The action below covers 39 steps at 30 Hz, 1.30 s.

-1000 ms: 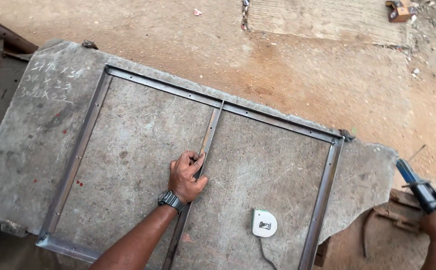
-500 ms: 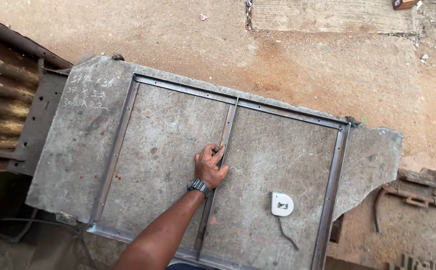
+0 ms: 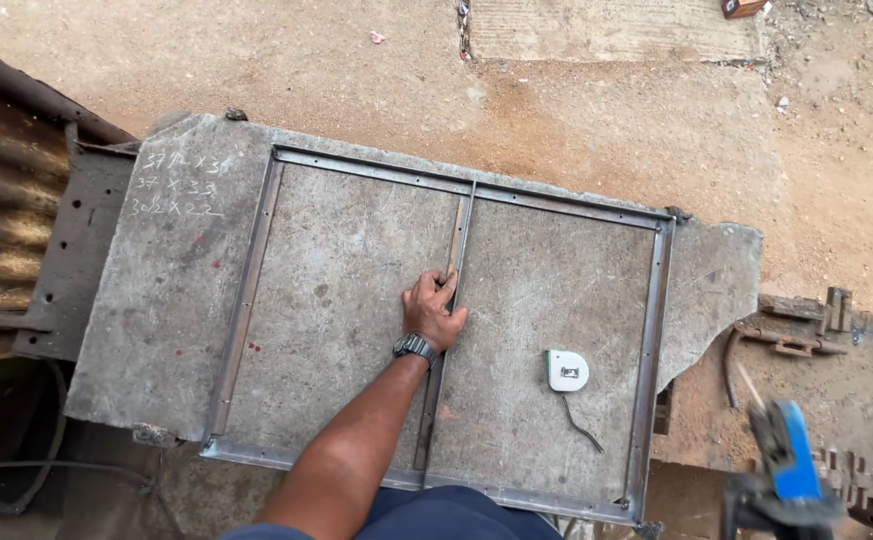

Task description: The person positions a metal bar across a rectangular steel frame on a work table, then uses an arc welding electrode holder to weld the bar to the frame, producing sparks. They reposition the frame, adjust welding rods, and weld additional joints along the frame edges.

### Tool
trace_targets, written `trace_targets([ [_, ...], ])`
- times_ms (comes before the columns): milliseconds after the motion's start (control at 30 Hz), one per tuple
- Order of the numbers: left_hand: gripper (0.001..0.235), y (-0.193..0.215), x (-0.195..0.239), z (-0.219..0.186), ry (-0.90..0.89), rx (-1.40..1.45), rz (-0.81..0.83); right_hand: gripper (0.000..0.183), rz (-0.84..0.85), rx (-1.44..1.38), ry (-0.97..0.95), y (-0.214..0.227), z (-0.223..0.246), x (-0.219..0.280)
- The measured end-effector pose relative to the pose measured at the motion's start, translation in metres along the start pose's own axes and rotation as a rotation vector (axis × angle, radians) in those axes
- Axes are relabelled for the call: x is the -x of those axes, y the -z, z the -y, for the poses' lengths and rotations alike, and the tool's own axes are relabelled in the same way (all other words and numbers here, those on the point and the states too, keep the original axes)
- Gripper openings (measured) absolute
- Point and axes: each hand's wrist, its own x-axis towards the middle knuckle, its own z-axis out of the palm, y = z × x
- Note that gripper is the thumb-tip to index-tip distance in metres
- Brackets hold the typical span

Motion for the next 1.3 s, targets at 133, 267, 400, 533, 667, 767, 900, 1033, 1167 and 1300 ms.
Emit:
trace_targets([
  [133, 0.062, 0.004, 0.001, 0.000, -0.013, 0.015, -0.020, 0.071, 0.046, -0.109, 0.111, -0.052, 0.262, -0.041],
  [267, 0.062, 0.006, 0.000, -0.003, -0.010, 0.024, -0.032, 0.068, 0.136, -0.651, -0.199, -0.112, 0.366, -0.141],
  [400, 0.063, 0.009, -0.001, -0.004, 0.020, 0.041, -0.002, 0.065, 0.104, -0.801, -0.206, -0.195, 0.374, -0.203],
  [533, 0.063, 0.006, -0.001, -0.002, 0.045, 0.028, 0.057, 0.077, 0.060, -0.478, -0.160, -0.246, 0.379, -0.236],
  [667, 0.063, 0.009, -0.002, -0.004, 0.040, 0.029, 0.057, 0.076, 0.027, -0.356, -0.128, -0.264, 0.395, -0.246],
  [767, 0.063, 0.012, -0.002, -0.006, 0.041, 0.036, 0.055, 0.076, 0.003, -0.306, -0.042, -0.283, 0.390, -0.252],
  [900, 0.063, 0.015, -0.002, -0.008, 0.042, 0.032, 0.053, 0.090, -0.030, -0.219, -0.033, -0.299, 0.384, -0.257],
  [1033, 0.065, 0.015, -0.001, -0.009, 0.042, 0.036, 0.054, 0.088, -0.045, -0.185, 0.017, -0.304, 0.387, -0.260],
  [1167, 0.065, 0.015, -0.001, -0.008, 0.043, 0.037, 0.053, 0.087, -0.038, -0.193, 0.011, -0.301, 0.391, -0.257],
  [1300, 0.066, 0.015, -0.002, -0.008, 0.040, 0.036, 0.052, 0.096, -0.057, -0.177, 0.023, -0.307, 0.383, -0.261],
])
